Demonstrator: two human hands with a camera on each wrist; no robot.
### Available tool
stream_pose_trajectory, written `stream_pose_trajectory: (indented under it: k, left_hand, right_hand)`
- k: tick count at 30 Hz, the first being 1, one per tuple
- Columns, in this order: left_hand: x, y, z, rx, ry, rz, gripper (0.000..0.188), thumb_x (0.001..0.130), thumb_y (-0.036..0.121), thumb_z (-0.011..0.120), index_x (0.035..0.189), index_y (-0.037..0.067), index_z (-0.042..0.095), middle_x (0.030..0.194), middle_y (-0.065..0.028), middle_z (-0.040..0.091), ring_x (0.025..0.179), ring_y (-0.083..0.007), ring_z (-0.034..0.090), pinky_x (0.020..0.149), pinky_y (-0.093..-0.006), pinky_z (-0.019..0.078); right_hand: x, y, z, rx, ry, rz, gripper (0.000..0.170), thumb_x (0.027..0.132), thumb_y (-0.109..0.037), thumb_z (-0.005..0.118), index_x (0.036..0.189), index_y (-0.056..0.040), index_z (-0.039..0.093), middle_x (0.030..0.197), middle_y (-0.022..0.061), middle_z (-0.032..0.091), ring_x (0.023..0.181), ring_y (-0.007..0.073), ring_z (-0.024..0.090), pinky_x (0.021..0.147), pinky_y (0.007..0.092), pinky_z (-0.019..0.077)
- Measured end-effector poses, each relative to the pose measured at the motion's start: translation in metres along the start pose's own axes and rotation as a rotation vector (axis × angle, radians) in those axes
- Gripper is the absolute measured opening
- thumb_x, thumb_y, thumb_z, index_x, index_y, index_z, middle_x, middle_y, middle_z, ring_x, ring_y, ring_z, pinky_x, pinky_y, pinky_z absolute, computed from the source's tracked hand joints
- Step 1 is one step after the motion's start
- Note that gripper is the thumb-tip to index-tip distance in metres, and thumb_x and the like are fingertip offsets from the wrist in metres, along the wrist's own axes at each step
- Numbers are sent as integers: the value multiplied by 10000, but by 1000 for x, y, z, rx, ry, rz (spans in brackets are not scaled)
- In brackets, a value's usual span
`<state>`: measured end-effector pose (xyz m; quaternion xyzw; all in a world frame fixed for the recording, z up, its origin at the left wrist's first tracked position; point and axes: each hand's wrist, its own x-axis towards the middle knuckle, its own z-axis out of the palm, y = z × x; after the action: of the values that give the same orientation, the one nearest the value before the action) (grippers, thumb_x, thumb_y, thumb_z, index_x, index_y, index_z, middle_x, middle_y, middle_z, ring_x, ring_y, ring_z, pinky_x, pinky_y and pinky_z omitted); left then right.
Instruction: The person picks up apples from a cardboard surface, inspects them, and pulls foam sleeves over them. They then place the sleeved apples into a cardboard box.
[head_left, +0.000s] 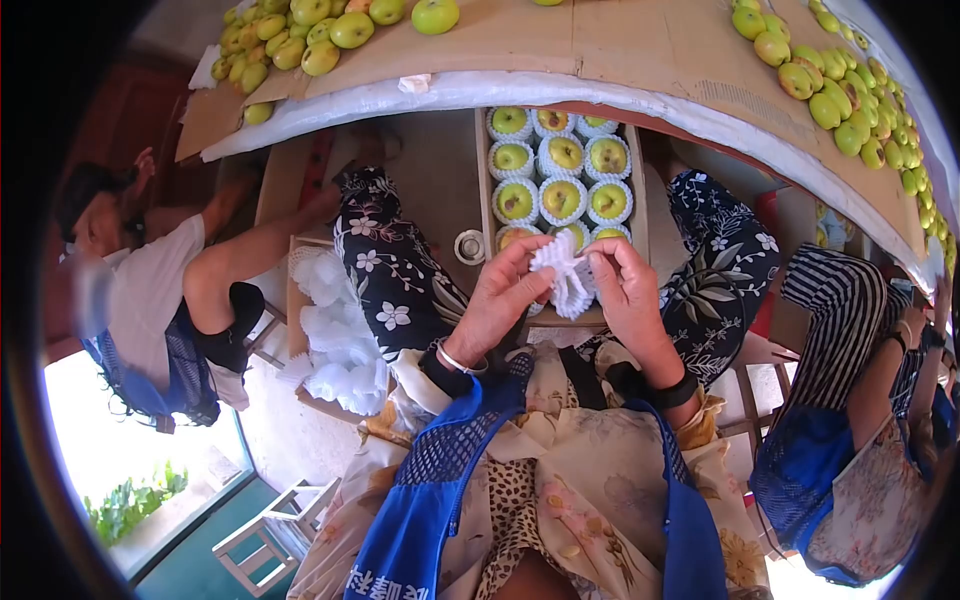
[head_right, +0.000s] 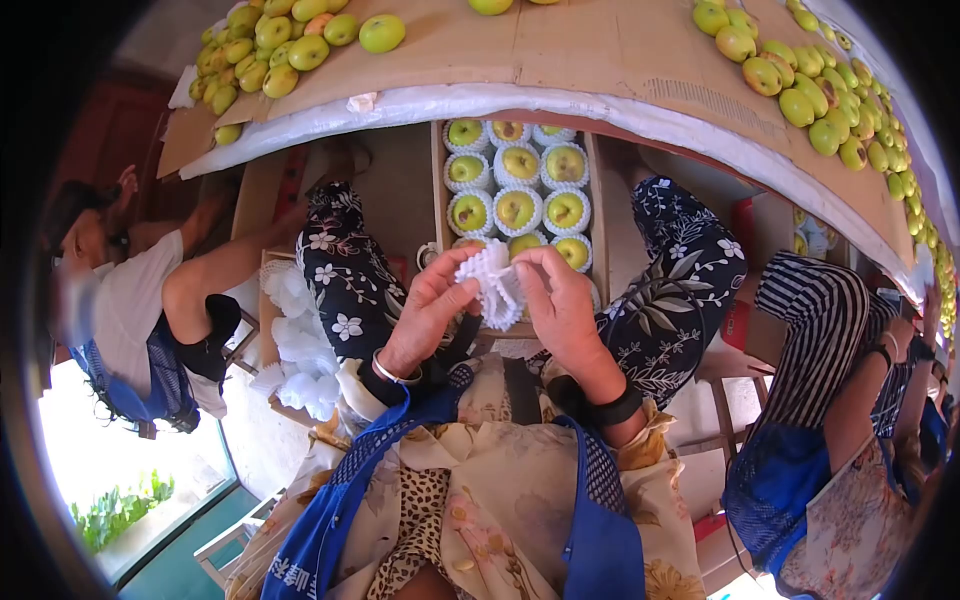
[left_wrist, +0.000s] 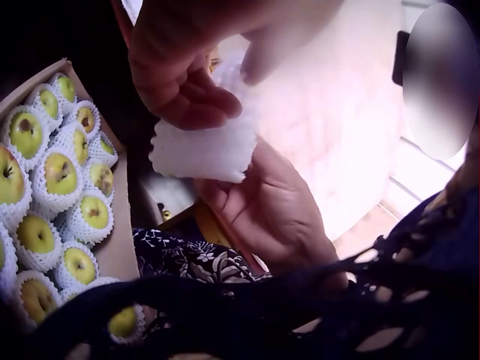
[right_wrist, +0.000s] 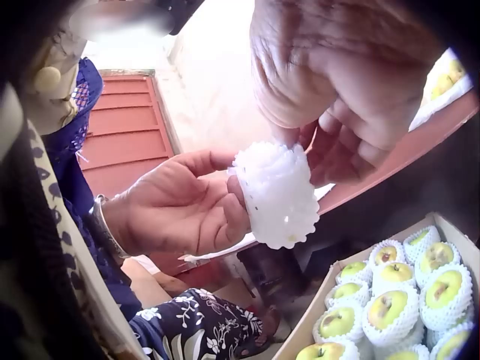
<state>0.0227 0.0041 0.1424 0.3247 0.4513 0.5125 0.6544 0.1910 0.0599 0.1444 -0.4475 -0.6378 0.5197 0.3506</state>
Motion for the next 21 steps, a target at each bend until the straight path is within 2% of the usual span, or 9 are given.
stream_pose_trajectory:
  k: [4,5,7,9,11,14,17,19,21]
  left_hand:
    - [3,-11,4,54,18,75,389,853,108,606,1201,48,442,1000,-6,554,885,-68,523,751,-225,452]
    - [3,-9,6,56,20,76,389,853,108,606,1201,48,442,1000,-6,554,885,-68,523,751,-225,452]
    - [0,3,6,-239,56,-204,386,835,111,636,1172,41,460,1007,-12,557,899,-76,527,780,-238,453]
    - [2,-11,1,-100,20,-33,328,839,107,625,1132,31,497,988,-14,584,895,-75,549,786,-233,462]
    - [3,-11,0,-135,35,-77,301,843,104,622,1113,29,514,971,-4,587,884,-71,547,779,-228,461]
    - [6,-22,-9,-99,23,-6,307,822,94,646,1092,23,515,934,12,571,853,-57,529,754,-223,454]
    - [5,-32,-14,43,-53,2,310,831,88,635,1108,11,518,963,9,580,879,-48,523,779,-216,450]
    - [4,-32,-12,95,-37,-37,333,821,74,642,1120,2,513,973,6,581,876,-48,519,782,-222,450]
    - [3,-31,-8,400,-71,1,356,814,51,639,1140,-1,507,978,3,582,881,-56,517,793,-235,448]
  right_hand:
    - [-1,1,3,-49,-42,1,92,836,-78,573,888,-3,569,745,113,602,689,168,603,632,278,463]
    - [-1,-2,2,-193,-52,-151,83,837,-69,571,886,-2,570,747,105,603,693,150,598,636,272,462]
    - [1,-4,9,-305,-82,-344,74,839,-60,570,884,-1,570,749,97,604,697,131,594,640,267,461]
    - [-6,1,16,-87,-17,-153,88,850,-46,560,931,-11,566,779,51,608,704,112,581,625,257,457]
    - [-5,0,17,250,-1,25,137,862,-33,549,998,-18,544,795,11,589,679,91,556,613,243,453]
    - [-1,15,5,330,-54,38,178,883,-65,537,1056,-29,513,797,-13,566,683,70,532,617,220,450]
    - [5,25,2,741,80,313,189,890,-76,525,1072,-34,497,793,5,558,690,72,526,643,221,461]
    - [13,33,1,847,54,338,203,902,-89,494,1098,-37,482,852,45,575,751,110,568,680,256,491]
    - [16,42,1,1024,14,503,213,906,-83,470,1113,-34,474,928,89,586,813,161,600,731,299,508]
